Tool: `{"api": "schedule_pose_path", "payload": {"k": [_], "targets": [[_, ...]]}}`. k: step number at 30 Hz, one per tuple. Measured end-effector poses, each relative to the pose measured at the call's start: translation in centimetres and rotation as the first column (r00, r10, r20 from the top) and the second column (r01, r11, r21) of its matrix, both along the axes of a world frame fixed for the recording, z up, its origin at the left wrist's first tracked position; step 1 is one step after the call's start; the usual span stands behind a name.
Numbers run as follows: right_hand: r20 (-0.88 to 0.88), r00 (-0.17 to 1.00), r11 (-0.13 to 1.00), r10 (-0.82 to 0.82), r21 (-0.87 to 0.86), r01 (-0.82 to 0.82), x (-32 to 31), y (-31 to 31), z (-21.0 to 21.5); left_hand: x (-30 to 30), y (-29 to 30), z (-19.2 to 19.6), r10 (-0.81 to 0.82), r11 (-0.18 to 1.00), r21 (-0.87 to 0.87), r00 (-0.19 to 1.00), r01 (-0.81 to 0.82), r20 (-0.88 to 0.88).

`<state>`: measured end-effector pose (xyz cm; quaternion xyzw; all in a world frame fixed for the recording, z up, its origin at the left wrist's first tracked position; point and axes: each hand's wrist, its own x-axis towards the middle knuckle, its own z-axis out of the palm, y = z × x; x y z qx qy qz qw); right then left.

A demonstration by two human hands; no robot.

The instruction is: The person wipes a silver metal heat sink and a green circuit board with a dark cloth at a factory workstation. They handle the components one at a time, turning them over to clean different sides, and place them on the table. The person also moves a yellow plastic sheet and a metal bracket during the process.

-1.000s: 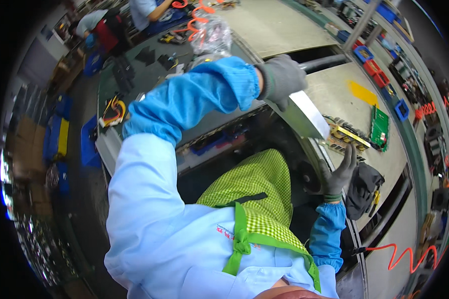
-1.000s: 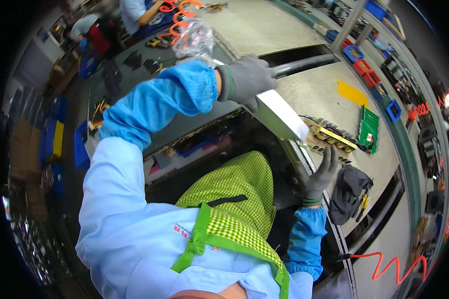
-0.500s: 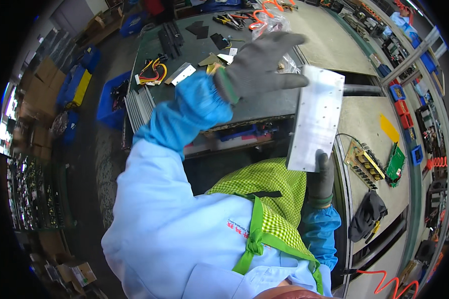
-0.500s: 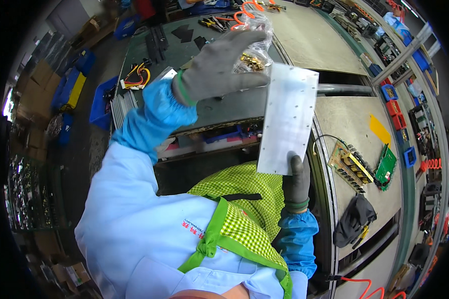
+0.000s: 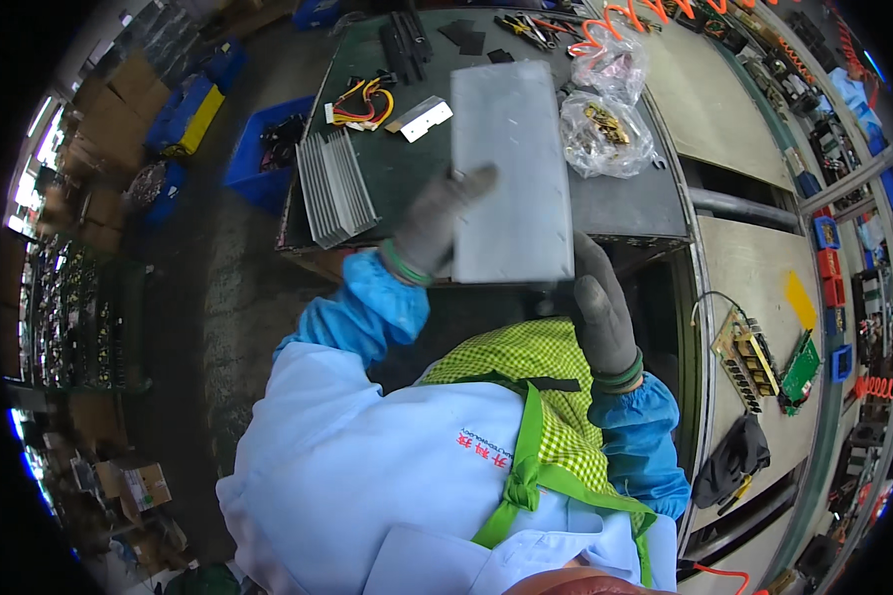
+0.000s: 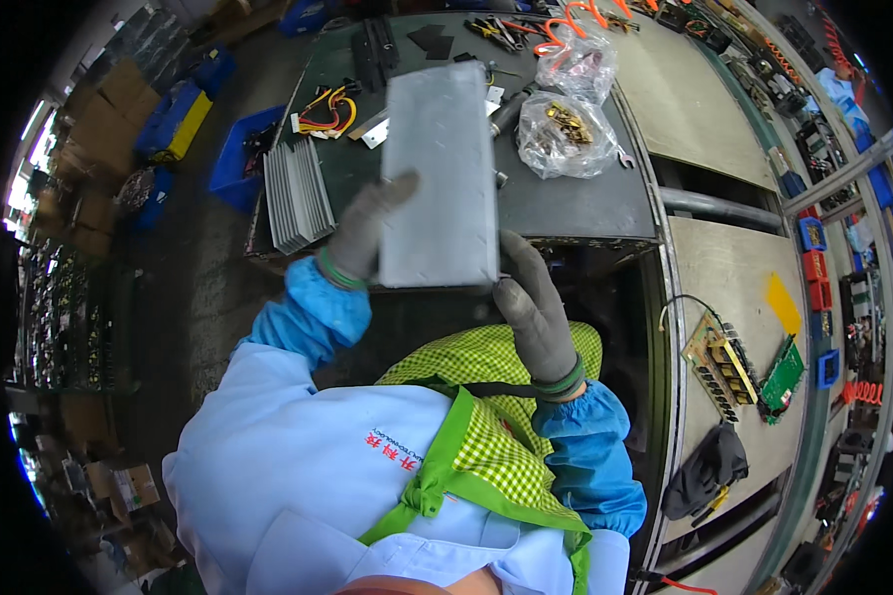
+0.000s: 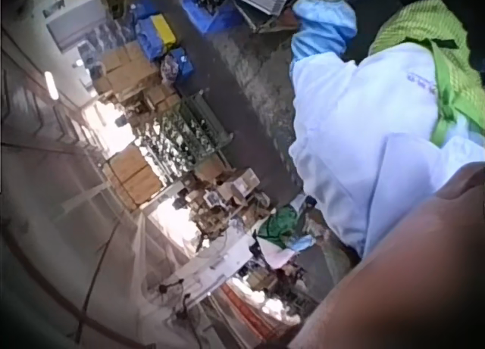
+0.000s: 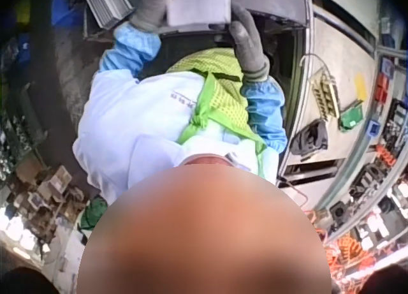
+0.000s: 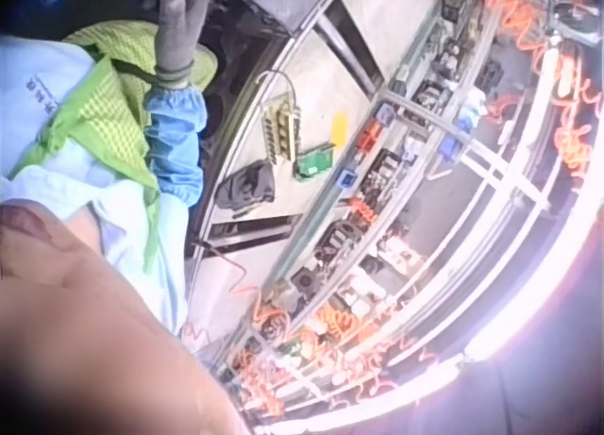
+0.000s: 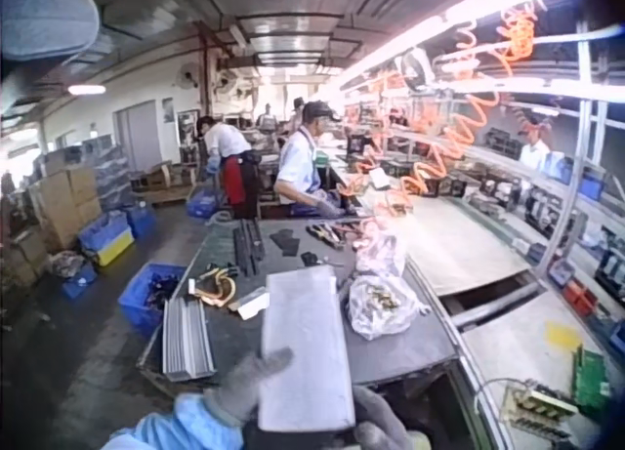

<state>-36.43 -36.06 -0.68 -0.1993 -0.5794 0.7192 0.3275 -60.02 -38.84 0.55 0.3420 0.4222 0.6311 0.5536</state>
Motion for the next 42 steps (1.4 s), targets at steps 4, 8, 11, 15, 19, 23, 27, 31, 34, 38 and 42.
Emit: {"api": "schedule_pose_path", "payload": {"k": [4, 8, 11, 15, 19, 23, 27, 31, 34, 38, 42], "targets": [[0.041, 0.996, 0.996, -0.079, -0.024, 0.080, 0.8, 0.3, -1.4, -6.6, -2.1, 2.3, 0.215, 0.976, -0.059, 0.972, -0.211, 0.095], [0.164, 0.981, 0.992, -0.102, -0.062, 0.113, 1.9, 1.1, -3.1, -15.9, -3.2, 0.4, 0.377, 0.915, -0.104, 0.918, -0.390, -0.124], [0.173, 0.979, 0.985, -0.108, -0.113, 0.129, 2.1, 1.0, -4.0, -19.7, -3.3, -1.1, 0.430, 0.878, -0.186, 0.897, -0.441, -0.098], [0.156, 0.982, 0.982, -0.105, -0.137, 0.127, 2.3, 1.0, -4.7, -20.1, -4.4, -2.1, 0.405, 0.876, -0.242, 0.909, -0.417, -0.101], [0.172, 0.978, 0.978, -0.116, -0.151, 0.143, 2.7, 0.8, -4.8, -21.0, -4.6, -3.8, 0.383, 0.862, -0.303, 0.913, -0.407, -0.137], [0.160, 0.978, 0.974, -0.133, -0.164, 0.159, 3.0, 0.7, -5.3, -22.1, -4.3, -5.0, 0.341, 0.877, -0.291, 0.923, -0.381, -0.179], [0.172, 0.976, 0.971, -0.135, -0.174, 0.165, 3.7, 0.8, -5.6, -22.7, -4.0, -5.9, 0.327, 0.846, -0.310, 0.882, -0.434, -0.340], [0.153, 0.978, 0.974, -0.140, -0.155, 0.163, 4.4, 0.9, -6.1, -22.0, -4.3, -4.9, 0.302, 0.861, -0.326, 0.909, -0.390, -0.288], [0.151, 0.975, 0.968, -0.162, -0.167, 0.186, 4.7, 1.0, -6.5, -22.8, -4.9, -4.8, 0.289, 0.856, -0.343, 0.907, -0.388, -0.306], [0.178, 0.966, 0.962, -0.186, -0.167, 0.216, 4.8, 1.1, -6.4, -22.2, -5.6, -4.4, 0.317, 0.842, -0.328, 0.884, -0.429, -0.344], [0.191, 0.963, 0.959, -0.189, -0.175, 0.223, 5.0, 1.0, -6.1, -22.2, -5.8, -5.5, 0.348, 0.829, -0.265, 0.825, -0.493, -0.446]]}}
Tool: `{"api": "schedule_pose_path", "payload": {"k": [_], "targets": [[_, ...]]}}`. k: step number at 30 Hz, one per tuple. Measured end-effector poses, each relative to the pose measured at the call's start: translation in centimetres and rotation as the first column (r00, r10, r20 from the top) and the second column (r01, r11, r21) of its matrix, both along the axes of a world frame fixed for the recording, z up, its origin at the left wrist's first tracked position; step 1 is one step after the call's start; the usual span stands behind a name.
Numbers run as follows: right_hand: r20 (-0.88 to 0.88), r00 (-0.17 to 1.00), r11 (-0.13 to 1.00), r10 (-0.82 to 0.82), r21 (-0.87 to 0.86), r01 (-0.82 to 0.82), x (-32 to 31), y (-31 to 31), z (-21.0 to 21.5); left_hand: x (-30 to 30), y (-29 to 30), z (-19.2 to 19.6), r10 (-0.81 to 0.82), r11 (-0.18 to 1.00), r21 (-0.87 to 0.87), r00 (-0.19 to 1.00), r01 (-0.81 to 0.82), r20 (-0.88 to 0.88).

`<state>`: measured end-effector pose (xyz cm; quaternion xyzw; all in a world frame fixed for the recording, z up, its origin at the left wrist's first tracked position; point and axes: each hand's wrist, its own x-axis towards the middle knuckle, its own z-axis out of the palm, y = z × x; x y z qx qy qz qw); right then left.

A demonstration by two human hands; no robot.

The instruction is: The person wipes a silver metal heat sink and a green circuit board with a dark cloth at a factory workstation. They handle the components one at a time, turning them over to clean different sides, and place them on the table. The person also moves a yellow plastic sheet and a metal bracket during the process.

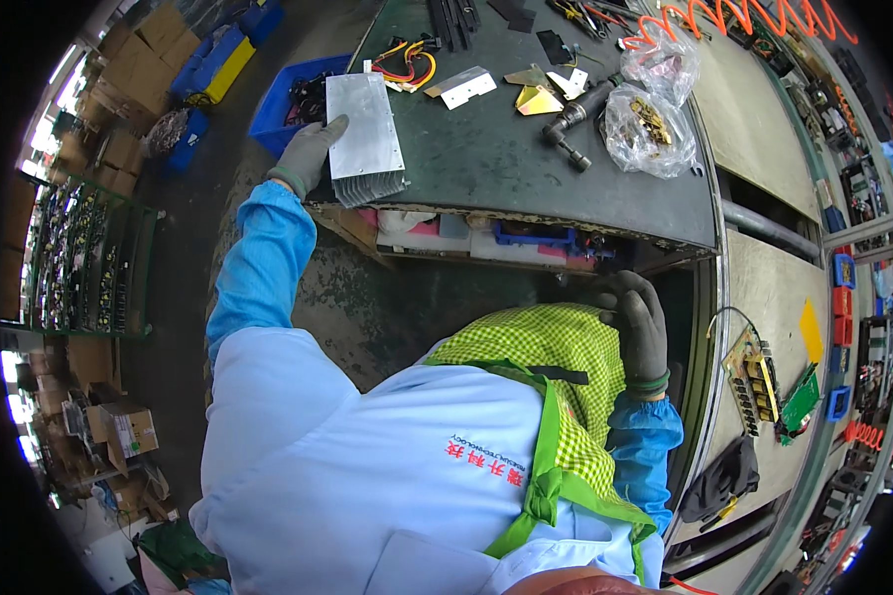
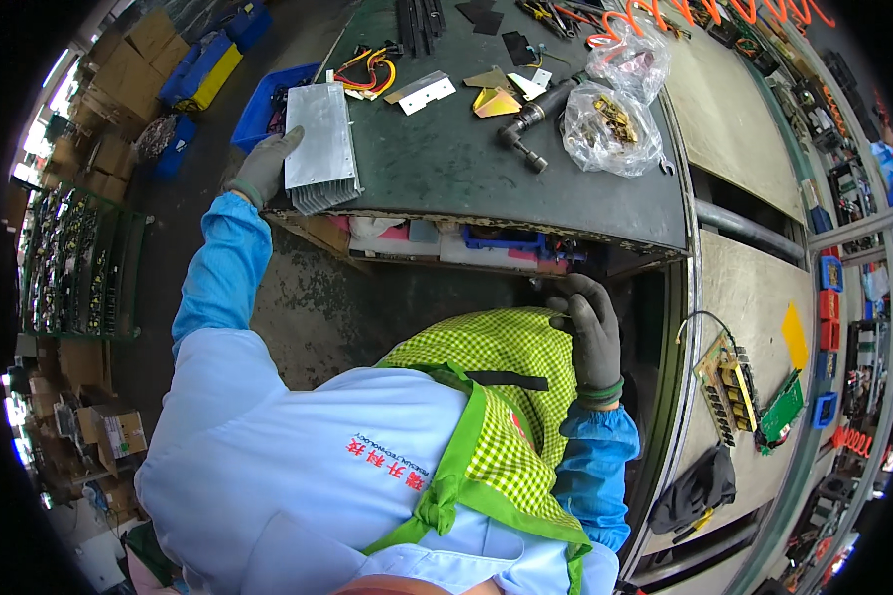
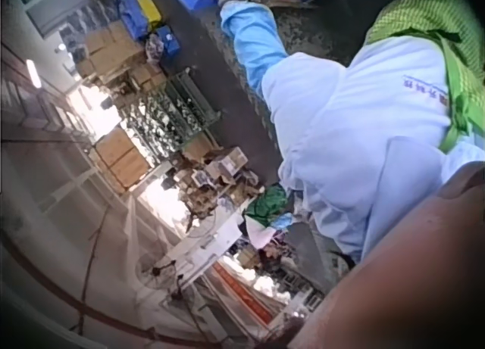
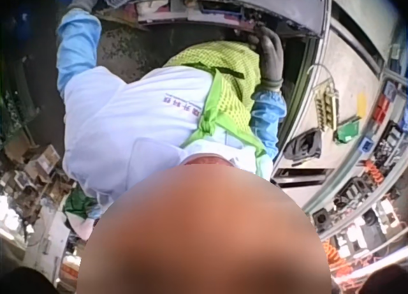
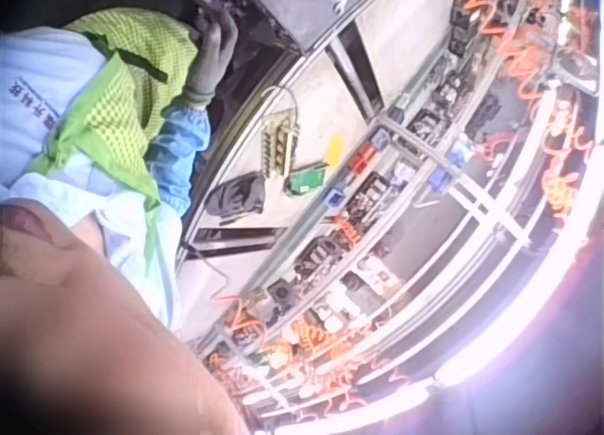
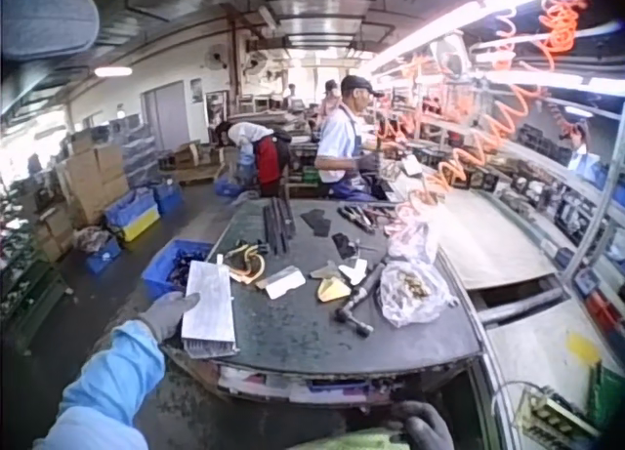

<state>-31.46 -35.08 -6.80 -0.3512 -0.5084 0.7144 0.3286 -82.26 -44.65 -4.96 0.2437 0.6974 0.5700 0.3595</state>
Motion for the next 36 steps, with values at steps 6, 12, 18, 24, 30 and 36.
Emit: {"api": "schedule_pose_path", "payload": {"k": [6, 12, 18, 24, 30, 36], "targets": [[0.061, 0.998, 1.000, -0.016, 0.001, 0.016, 0.5, 0.0, 0.2, -0.6, 0.3, -1.3, 0.043, 0.999, -0.017, 0.990, -0.046, -0.133], [0.087, 0.996, 1.000, -0.013, 0.005, 0.012, 0.5, -0.1, 0.1, 0.1, 0.4, -0.9, 0.110, 0.988, 0.096, 0.985, -0.123, 0.130], [0.098, 0.995, 1.000, -0.018, 0.005, 0.017, 0.4, 0.0, 0.2, 0.1, 0.9, -1.9, 0.118, 0.990, 0.071, 0.991, -0.123, 0.069], [0.099, 0.995, 1.000, -0.017, 0.006, 0.016, 0.9, 0.0, -0.4, 0.1, 1.3, -1.1, 0.036, 0.984, -0.152, 0.946, -0.088, -0.321], [0.108, 0.993, 0.999, -0.037, 0.013, 0.035, 1.1, -0.1, -0.7, -0.5, 0.6, 1.9, -0.352, 0.804, -0.549, 0.562, -0.229, -0.749], [0.082, 0.997, 1.000, -0.013, 0.012, 0.012, 0.7, 0.1, -0.6, -1.9, -0.5, -0.6, -0.079, 0.924, -0.370, 0.902, -0.093, -0.424]]}}
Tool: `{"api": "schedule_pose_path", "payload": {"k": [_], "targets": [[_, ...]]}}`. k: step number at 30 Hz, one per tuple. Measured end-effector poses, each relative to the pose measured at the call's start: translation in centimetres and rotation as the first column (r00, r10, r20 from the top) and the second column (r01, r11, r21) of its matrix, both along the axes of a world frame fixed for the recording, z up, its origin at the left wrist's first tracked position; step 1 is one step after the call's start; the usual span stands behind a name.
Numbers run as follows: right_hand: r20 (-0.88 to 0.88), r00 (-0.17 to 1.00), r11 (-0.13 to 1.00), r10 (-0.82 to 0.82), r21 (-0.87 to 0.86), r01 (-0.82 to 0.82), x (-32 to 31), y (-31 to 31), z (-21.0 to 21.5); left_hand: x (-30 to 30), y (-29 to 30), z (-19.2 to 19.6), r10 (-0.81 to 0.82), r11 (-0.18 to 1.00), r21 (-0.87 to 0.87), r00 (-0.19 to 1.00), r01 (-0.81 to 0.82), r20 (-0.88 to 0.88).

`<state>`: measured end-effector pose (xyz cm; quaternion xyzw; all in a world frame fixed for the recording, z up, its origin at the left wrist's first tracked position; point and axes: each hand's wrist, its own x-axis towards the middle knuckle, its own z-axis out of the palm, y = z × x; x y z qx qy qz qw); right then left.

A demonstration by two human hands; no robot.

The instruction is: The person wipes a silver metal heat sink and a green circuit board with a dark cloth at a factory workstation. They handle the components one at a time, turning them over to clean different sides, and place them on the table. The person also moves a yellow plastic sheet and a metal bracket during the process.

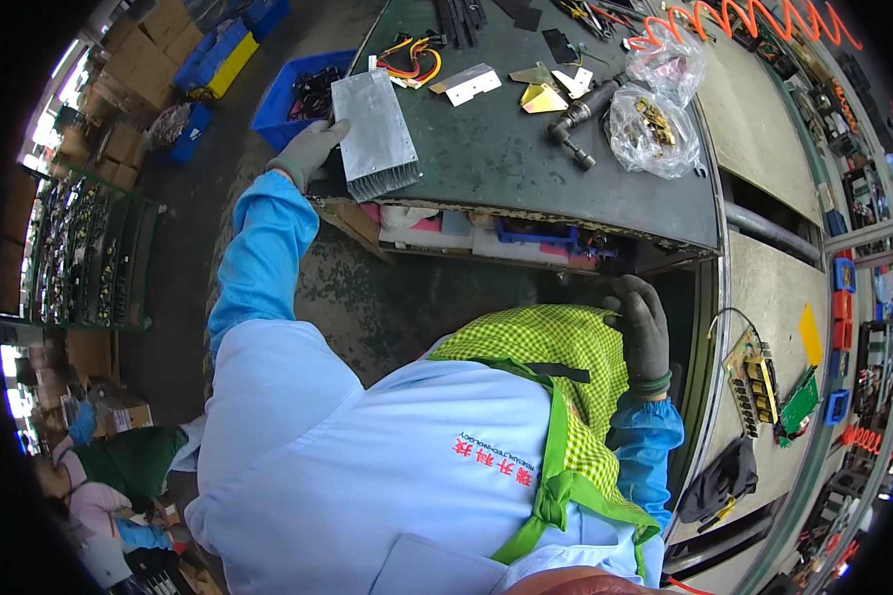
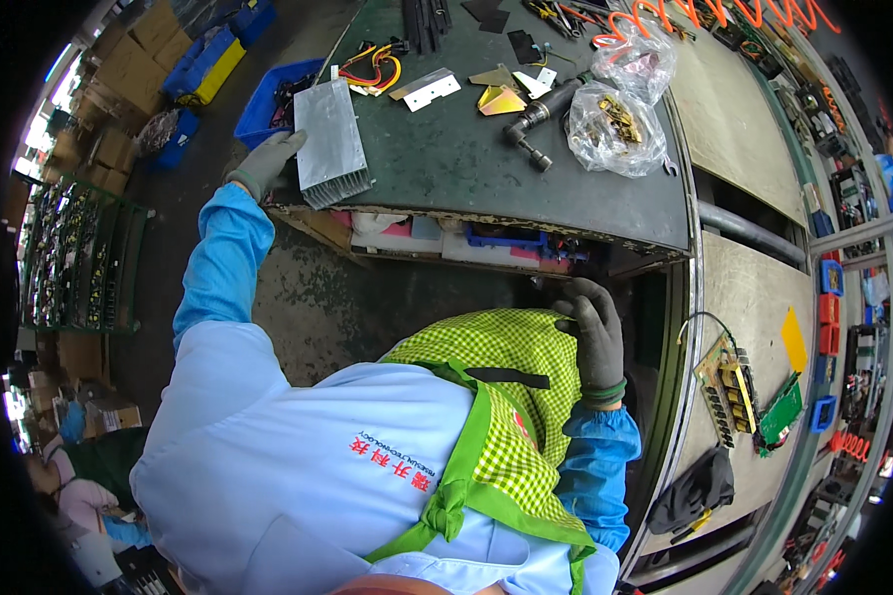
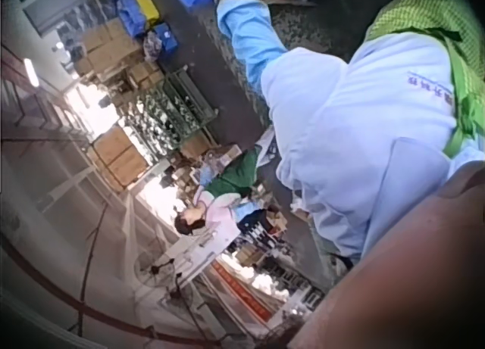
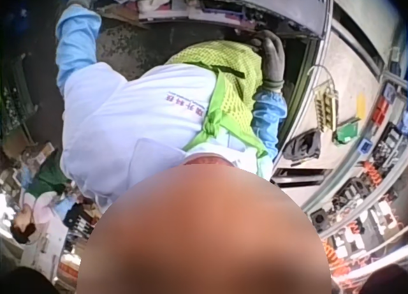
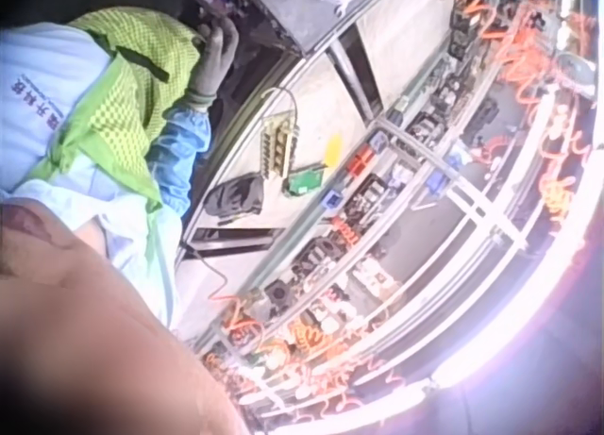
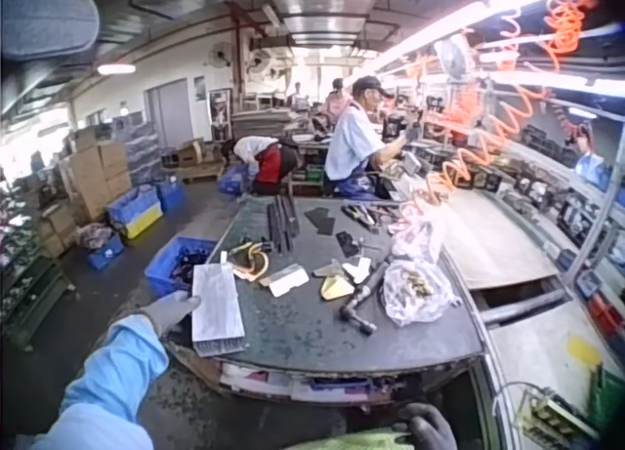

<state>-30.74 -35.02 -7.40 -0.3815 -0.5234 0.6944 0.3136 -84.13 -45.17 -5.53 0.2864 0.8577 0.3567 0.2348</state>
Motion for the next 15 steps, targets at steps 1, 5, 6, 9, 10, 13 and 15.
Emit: {"api": "schedule_pose_path", "payload": {"k": [1, 5, 6, 9, 10, 13, 15], "targets": [[0.003, 1.000, 1.000, -0.001, 0.003, 0.001, 0.0, 0.0, 0.0, 0.3, -0.1, -0.2, 0.019, 0.995, 0.087, 0.965, -0.044, 0.262], [0.011, 1.000, 1.000, -0.013, 0.001, 0.013, -0.1, -0.1, -0.1, 2.1, 0.2, -0.5, 0.033, 0.957, 0.251, 0.915, -0.145, 0.402], [0.024, 1.000, 1.000, 0.001, 0.004, -0.001, -0.2, -0.1, -0.1, 1.0, 0.1, -1.8, 0.020, 0.951, 0.274, 0.916, -0.141, 0.400], [0.070, 0.997, 0.998, 0.046, 0.031, -0.048, -1.0, 0.0, 0.1, -2.0, 0.1, -5.3, 0.016, 0.921, 0.347, 0.908, -0.175, 0.418], [0.083, 0.994, 0.996, 0.071, 0.050, -0.075, -1.6, 0.1, 0.6, -2.3, 0.1, -5.9, 0.044, 0.902, 0.370, 0.897, -0.225, 0.439], [0.124, 0.979, 0.963, 0.165, 0.193, -0.187, -4.2, 0.9, 0.9, -1.6, 0.7, -4.0, 0.077, 0.850, 0.350, 0.749, -0.394, 0.658], [0.215, 0.955, 0.908, 0.206, 0.323, -0.268, -7.2, 1.1, 2.1, -0.1, 1.0, -2.4, 0.088, 0.842, 0.295, 0.655, -0.451, 0.751]]}}
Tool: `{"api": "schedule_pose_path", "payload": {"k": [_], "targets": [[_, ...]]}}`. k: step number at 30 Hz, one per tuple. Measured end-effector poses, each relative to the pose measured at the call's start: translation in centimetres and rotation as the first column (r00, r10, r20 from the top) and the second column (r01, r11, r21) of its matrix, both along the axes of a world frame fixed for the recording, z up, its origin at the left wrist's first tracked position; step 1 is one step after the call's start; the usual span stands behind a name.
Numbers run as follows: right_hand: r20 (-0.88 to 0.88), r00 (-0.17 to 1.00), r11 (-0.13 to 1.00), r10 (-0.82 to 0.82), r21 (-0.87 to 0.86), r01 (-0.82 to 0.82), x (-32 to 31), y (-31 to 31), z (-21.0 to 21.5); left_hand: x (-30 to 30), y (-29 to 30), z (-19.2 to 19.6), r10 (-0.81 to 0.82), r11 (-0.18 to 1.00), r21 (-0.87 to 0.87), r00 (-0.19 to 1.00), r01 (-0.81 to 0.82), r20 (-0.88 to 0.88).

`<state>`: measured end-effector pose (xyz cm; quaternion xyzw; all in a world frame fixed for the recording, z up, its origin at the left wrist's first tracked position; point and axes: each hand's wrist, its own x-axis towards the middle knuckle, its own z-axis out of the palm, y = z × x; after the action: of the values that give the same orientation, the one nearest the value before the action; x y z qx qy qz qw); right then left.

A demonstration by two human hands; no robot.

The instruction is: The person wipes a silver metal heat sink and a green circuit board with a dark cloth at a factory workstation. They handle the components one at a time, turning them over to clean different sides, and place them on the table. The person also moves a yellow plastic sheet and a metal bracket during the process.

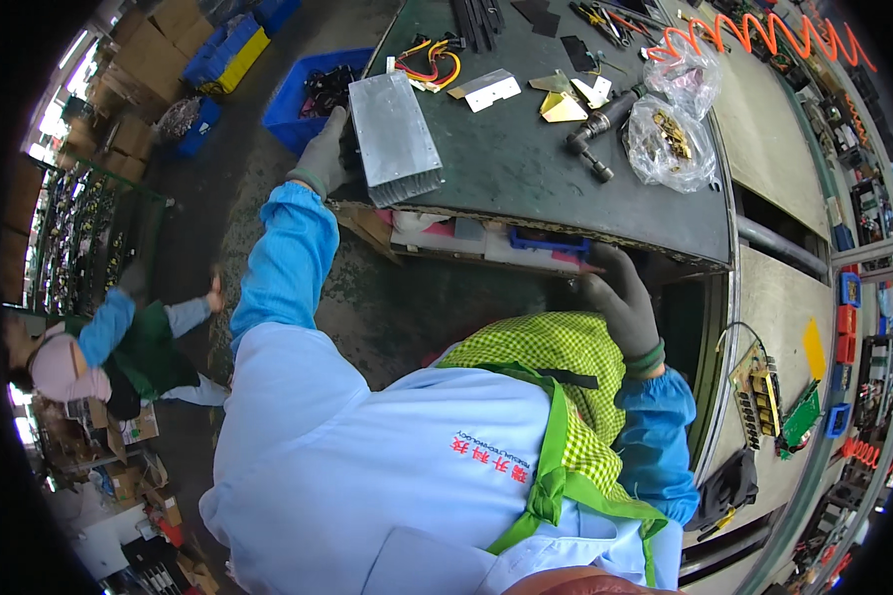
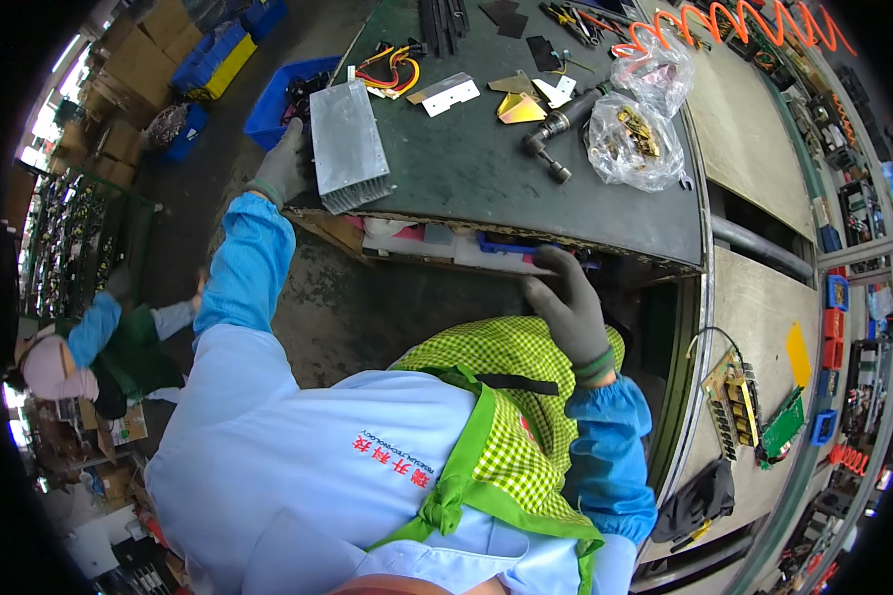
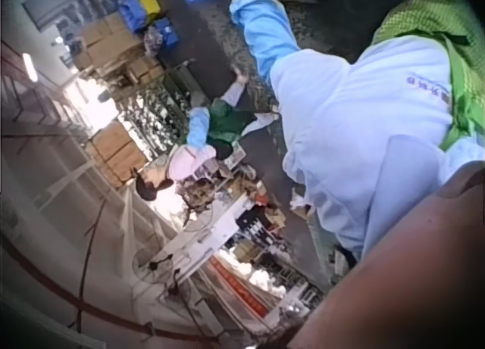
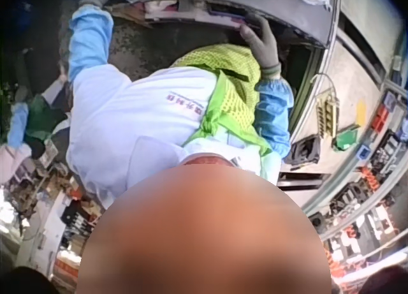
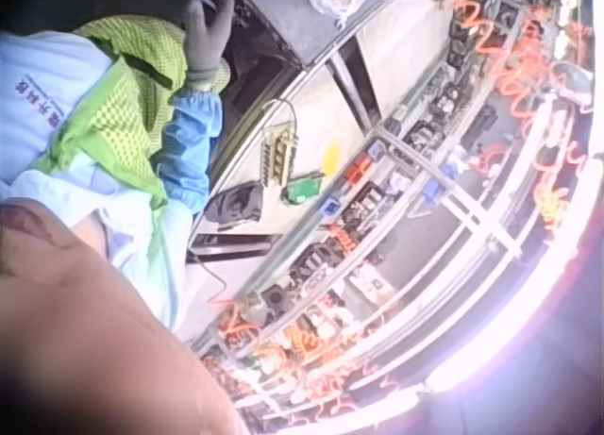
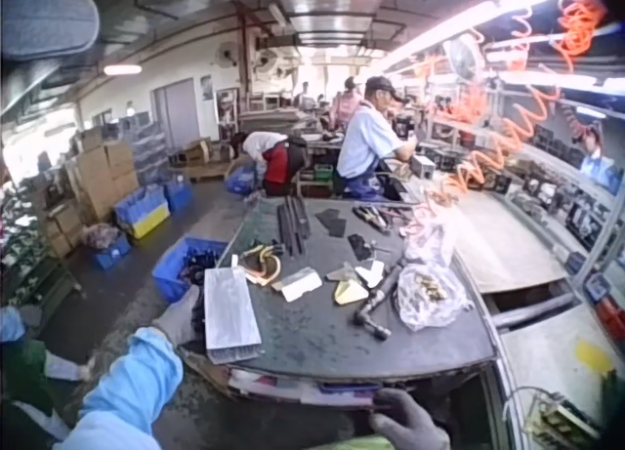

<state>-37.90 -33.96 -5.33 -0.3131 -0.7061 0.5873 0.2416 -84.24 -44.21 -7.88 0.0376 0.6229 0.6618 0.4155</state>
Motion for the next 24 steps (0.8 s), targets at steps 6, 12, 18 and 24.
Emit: {"api": "schedule_pose_path", "payload": {"k": [6, 12, 18, 24], "targets": [[0.208, 0.965, 0.889, 0.158, 0.395, -0.231, -10.9, 2.6, 1.6, 0.9, 0.9, -0.5, 0.029, 1.000, 0.001, 0.987, -0.029, 0.156], [0.500, 0.864, 0.771, 0.056, 0.528, -0.356, -20.0, 3.4, 4.0, 1.4, 1.9, -0.4, -0.082, 0.996, 0.035, 0.986, 0.077, 0.146], [0.679, 0.733, 0.768, 0.042, 0.447, -0.459, -23.5, 3.8, 3.1, 2.3, 2.1, -1.8, -0.037, 0.998, 0.056, 0.996, 0.033, 0.080], [0.509, 0.857, 0.864, 0.083, 0.391, -0.316, -22.5, 4.6, 2.4, 4.1, 1.7, -0.9, -0.089, 0.984, 0.146, 0.993, 0.100, -0.082]]}}
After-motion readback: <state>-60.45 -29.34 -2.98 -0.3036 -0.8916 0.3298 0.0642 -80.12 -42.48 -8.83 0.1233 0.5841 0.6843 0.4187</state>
